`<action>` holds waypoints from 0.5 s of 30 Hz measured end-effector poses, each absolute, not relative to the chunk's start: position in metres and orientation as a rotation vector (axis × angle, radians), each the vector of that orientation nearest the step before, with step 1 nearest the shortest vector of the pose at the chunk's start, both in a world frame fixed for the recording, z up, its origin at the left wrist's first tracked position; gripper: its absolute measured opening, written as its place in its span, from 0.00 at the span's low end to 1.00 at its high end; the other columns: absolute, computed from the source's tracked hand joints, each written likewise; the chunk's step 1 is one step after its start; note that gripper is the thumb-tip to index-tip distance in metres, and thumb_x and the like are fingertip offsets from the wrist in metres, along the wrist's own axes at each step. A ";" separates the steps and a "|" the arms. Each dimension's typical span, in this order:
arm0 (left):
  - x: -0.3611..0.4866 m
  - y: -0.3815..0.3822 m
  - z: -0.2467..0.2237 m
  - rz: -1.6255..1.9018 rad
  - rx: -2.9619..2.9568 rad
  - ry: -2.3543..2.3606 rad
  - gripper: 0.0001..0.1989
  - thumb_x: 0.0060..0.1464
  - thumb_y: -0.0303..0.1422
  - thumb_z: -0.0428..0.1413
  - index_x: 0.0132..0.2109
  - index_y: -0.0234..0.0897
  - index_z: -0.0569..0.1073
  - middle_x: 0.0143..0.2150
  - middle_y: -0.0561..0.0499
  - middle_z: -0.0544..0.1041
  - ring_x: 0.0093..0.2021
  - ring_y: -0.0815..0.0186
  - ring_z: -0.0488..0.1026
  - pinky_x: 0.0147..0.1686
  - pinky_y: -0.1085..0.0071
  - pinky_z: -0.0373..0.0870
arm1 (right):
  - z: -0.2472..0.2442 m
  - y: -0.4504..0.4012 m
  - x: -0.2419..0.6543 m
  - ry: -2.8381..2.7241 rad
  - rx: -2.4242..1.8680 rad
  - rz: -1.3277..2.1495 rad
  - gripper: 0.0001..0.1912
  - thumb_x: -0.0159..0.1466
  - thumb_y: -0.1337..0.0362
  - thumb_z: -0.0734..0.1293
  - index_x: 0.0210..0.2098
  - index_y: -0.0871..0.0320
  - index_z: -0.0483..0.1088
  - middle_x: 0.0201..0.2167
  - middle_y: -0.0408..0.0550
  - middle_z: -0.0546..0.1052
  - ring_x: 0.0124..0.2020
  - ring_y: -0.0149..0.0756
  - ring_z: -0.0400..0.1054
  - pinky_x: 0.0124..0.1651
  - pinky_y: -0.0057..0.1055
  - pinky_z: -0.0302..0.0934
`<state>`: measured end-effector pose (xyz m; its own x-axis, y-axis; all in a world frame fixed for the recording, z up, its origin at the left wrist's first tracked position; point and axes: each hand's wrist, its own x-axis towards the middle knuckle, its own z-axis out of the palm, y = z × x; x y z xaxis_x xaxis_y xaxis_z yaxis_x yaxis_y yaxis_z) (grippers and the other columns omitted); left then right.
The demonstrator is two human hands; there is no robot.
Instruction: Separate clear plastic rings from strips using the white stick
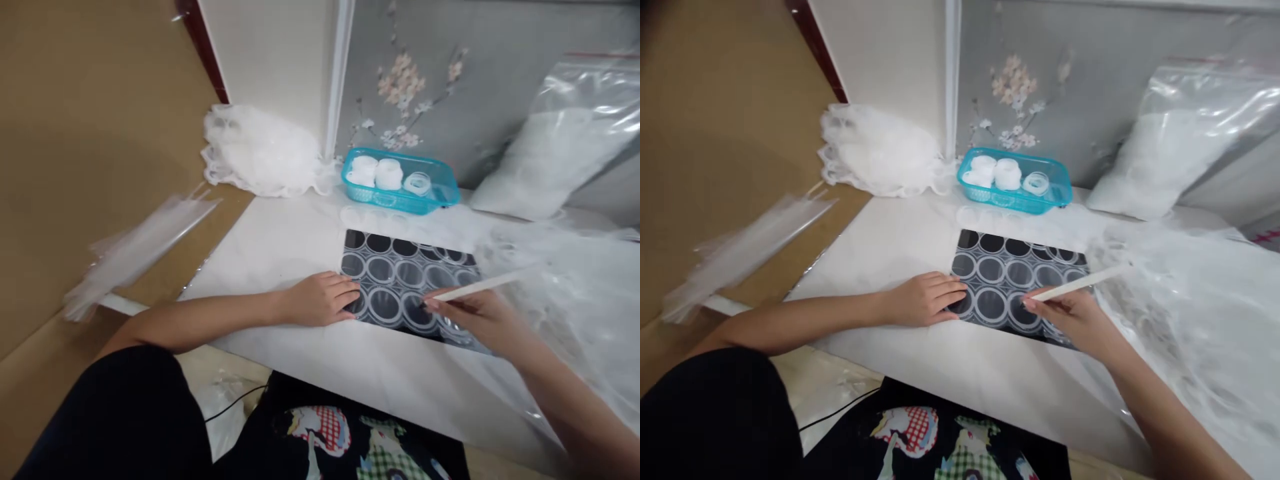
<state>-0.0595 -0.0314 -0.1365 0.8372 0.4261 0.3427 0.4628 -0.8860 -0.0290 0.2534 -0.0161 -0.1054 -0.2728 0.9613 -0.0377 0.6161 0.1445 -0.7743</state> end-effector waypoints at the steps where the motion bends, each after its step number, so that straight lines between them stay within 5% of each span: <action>1: -0.060 -0.032 -0.139 -0.509 -2.893 -0.729 0.21 0.67 0.42 0.46 0.53 0.28 0.72 0.54 0.40 0.75 0.56 0.57 0.71 0.54 0.62 0.67 | -0.110 -0.009 0.238 -1.971 -1.444 1.027 0.24 0.53 0.39 0.69 0.30 0.53 0.81 0.26 0.51 0.80 0.26 0.45 0.73 0.26 0.37 0.68; 5: -0.062 -0.036 -0.144 -0.520 -2.876 -0.794 0.25 0.66 0.43 0.47 0.54 0.22 0.71 0.54 0.36 0.75 0.56 0.56 0.71 0.57 0.62 0.66 | -0.127 0.015 0.180 -1.931 -1.249 1.133 0.22 0.58 0.42 0.68 0.36 0.55 0.78 0.34 0.51 0.81 0.35 0.47 0.75 0.38 0.40 0.69; 15: -0.060 -0.039 -0.148 -0.580 -2.819 -0.799 0.25 0.66 0.42 0.47 0.51 0.21 0.73 0.51 0.33 0.76 0.54 0.55 0.73 0.56 0.61 0.68 | -0.144 0.020 0.150 -1.958 -1.192 1.109 0.16 0.62 0.47 0.66 0.34 0.51 0.75 0.34 0.48 0.80 0.37 0.47 0.74 0.40 0.41 0.69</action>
<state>-0.0596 -0.0391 -0.1482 0.7827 0.4720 0.4057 0.5317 -0.8459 -0.0418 0.1504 0.0195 -0.1437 -0.4275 0.9021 0.0586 0.4135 0.2527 -0.8747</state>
